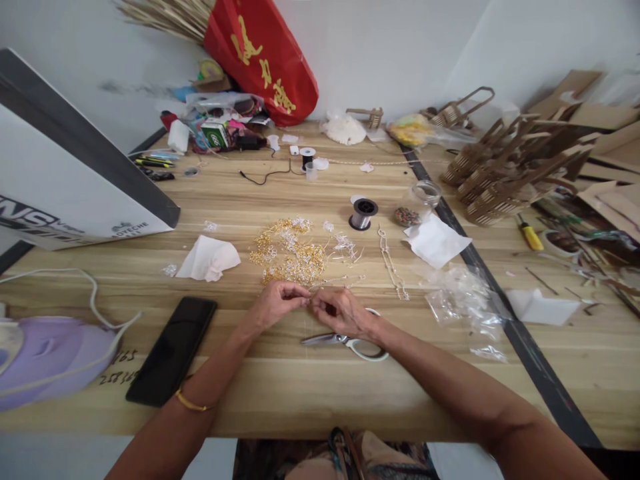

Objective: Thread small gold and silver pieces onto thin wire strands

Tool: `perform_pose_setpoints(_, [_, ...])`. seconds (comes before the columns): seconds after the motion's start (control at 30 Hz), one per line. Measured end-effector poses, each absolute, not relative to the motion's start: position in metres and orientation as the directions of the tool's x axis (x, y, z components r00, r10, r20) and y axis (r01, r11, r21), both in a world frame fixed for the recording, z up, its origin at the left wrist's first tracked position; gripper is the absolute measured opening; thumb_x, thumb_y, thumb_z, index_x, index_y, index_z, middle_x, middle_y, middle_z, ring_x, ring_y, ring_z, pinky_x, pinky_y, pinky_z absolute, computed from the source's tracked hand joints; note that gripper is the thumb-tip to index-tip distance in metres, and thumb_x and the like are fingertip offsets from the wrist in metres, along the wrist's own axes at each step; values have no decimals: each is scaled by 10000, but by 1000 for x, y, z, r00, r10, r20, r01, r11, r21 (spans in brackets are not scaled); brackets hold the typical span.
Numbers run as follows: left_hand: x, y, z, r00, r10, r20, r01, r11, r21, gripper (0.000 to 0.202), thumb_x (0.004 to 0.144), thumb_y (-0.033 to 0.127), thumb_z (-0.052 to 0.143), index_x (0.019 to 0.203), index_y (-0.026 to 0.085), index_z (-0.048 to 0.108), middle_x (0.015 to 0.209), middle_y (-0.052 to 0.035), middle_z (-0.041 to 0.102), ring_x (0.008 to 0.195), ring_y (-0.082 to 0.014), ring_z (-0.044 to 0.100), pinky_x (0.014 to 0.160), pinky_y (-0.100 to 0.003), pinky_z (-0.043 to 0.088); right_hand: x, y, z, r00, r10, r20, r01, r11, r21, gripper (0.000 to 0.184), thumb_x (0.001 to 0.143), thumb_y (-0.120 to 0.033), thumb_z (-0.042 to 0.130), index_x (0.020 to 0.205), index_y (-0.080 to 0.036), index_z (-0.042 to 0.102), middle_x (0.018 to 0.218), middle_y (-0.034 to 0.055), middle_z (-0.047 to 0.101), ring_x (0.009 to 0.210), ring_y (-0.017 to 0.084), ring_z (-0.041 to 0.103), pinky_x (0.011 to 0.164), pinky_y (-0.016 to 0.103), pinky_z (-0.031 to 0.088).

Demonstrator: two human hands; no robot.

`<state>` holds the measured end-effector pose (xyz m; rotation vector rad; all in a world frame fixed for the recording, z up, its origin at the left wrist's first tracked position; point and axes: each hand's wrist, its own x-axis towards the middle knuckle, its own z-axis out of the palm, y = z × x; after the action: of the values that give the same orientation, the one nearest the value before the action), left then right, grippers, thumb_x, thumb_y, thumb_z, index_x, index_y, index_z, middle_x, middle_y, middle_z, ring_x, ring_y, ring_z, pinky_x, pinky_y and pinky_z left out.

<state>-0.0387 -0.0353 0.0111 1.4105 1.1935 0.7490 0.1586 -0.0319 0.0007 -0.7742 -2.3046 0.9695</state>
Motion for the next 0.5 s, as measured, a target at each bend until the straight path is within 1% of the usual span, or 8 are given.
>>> perform_pose_setpoints(0.5, [-38,-36,12,325,936,-133,279,40,959,142,699,227,651,782,131,714,783,-54,738,727,-174,665,707,-270,517,158,-31,1,-697,674,244,291,576,-764,70,820,-132,500,760,-160,522,632,-20,543,538,77,463,523,177,343])
